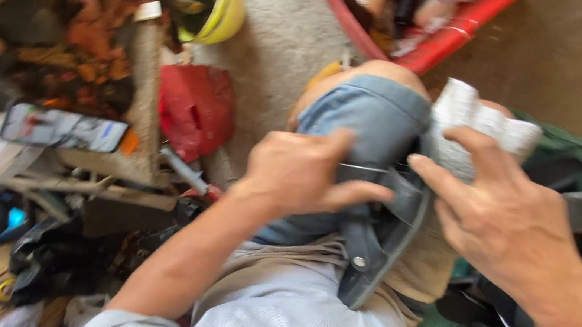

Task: Repairing a black sandal by stitching the strap to the sole using a needle and thread.

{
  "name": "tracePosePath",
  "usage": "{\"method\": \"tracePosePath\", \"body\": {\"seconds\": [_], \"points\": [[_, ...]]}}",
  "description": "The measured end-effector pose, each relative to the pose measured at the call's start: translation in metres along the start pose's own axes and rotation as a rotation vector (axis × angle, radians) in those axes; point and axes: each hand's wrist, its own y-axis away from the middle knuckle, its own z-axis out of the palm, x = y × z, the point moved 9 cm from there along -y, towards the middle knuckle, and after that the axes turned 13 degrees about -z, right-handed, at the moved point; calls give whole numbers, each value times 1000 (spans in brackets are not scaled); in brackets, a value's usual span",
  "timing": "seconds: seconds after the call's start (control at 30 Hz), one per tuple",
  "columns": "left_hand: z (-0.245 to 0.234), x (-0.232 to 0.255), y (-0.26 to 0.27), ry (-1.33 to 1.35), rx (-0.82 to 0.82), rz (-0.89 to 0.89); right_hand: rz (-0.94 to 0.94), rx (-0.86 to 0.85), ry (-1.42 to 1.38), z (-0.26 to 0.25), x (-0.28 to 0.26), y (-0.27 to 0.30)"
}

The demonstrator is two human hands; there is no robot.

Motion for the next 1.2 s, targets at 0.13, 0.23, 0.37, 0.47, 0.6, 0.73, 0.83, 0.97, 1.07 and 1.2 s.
{"method": "tracePosePath", "body": {"seconds": [0.13,0.23,0.37,0.47,0.6,0.73,0.83,0.97,1.07,1.2], "points": [[13,-83,14,-6,-119,-176,41,49,-179,3,2,4],[5,-77,22,-33,-75,-137,51,180,-377,-3,-3,3],[-5,-58,17,54,-54,-80,266,339,-579,-1,-3,27],[2,-46,10,126,-51,-18,351,447,-492,51,-15,63],[16,-27,1,215,-112,30,361,583,-487,71,-48,83],[2,-9,-10,285,-187,-39,455,537,-578,50,-55,90],[-3,0,-13,535,-289,-29,552,500,-697,44,-38,101],[-18,10,-11,704,-269,-4,565,745,-1183,32,-28,111],[-21,18,-11,711,-246,22,430,1038,-1603,32,-26,109],[-16,30,-8,522,-242,153,721,924,-1271,31,-26,77]]}}
